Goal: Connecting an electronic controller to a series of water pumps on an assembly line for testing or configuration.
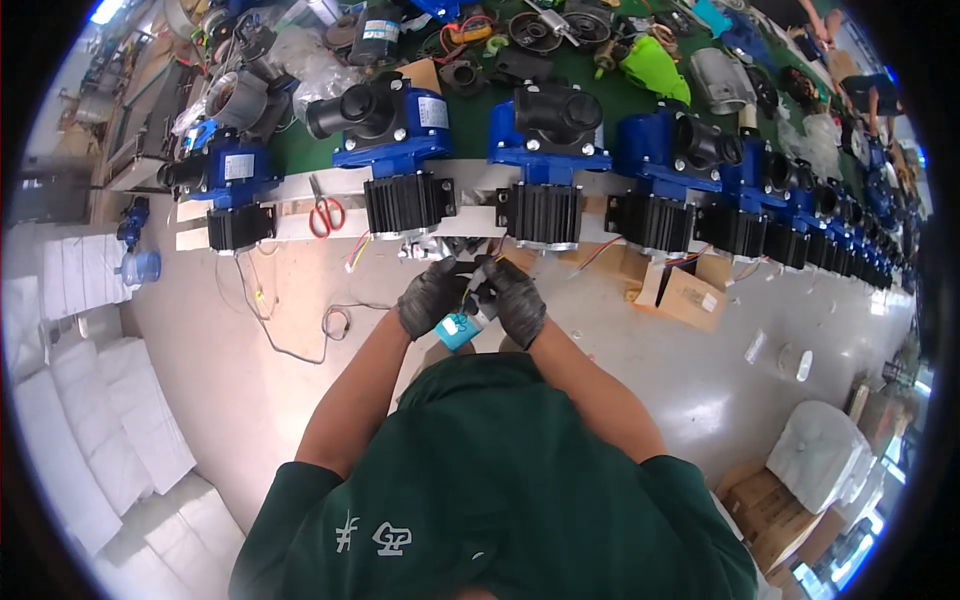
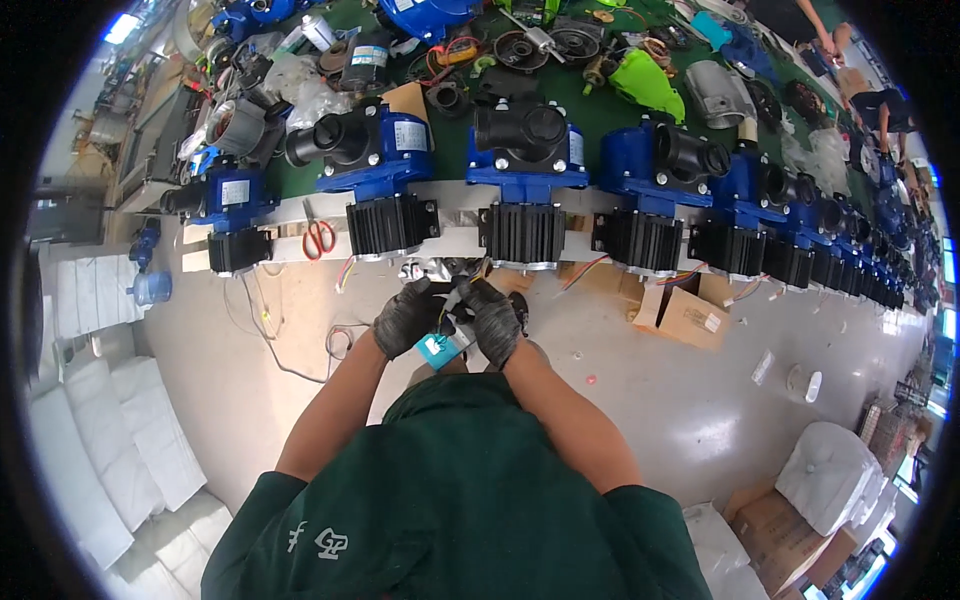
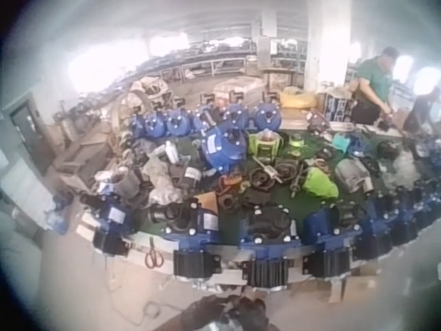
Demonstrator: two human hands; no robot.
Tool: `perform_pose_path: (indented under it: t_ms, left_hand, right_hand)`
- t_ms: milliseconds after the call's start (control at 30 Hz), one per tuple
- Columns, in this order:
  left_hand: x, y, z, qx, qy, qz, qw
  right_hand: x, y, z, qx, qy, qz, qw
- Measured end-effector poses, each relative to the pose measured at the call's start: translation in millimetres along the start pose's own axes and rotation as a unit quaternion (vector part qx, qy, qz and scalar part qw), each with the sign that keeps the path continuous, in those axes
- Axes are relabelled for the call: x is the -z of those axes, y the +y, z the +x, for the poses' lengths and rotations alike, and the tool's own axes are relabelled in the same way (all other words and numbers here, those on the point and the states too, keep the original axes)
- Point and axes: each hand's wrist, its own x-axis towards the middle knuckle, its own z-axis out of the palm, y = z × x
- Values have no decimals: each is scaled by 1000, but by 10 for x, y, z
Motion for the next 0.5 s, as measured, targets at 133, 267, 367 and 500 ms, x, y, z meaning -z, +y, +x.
perform_pose_path:
  t_ms: [133, 267, 367, 500]
  left_hand:
    - [-16, -40, 24, -16, -21, 11, 1000]
    - [-383, 63, -33, -40, 68, 197, 977]
    - [-215, -257, 101, -128, 135, 243, 952]
    - [-113, -452, 213, -137, 185, 341, 911]
  right_hand:
    - [11, 57, 46, 3, 5, 58, 998]
    - [-47, 9, 49, -13, 8, 160, 987]
    - [44, 160, 175, -45, 4, 194, 980]
    - [97, 433, 321, 24, 61, 189, 980]
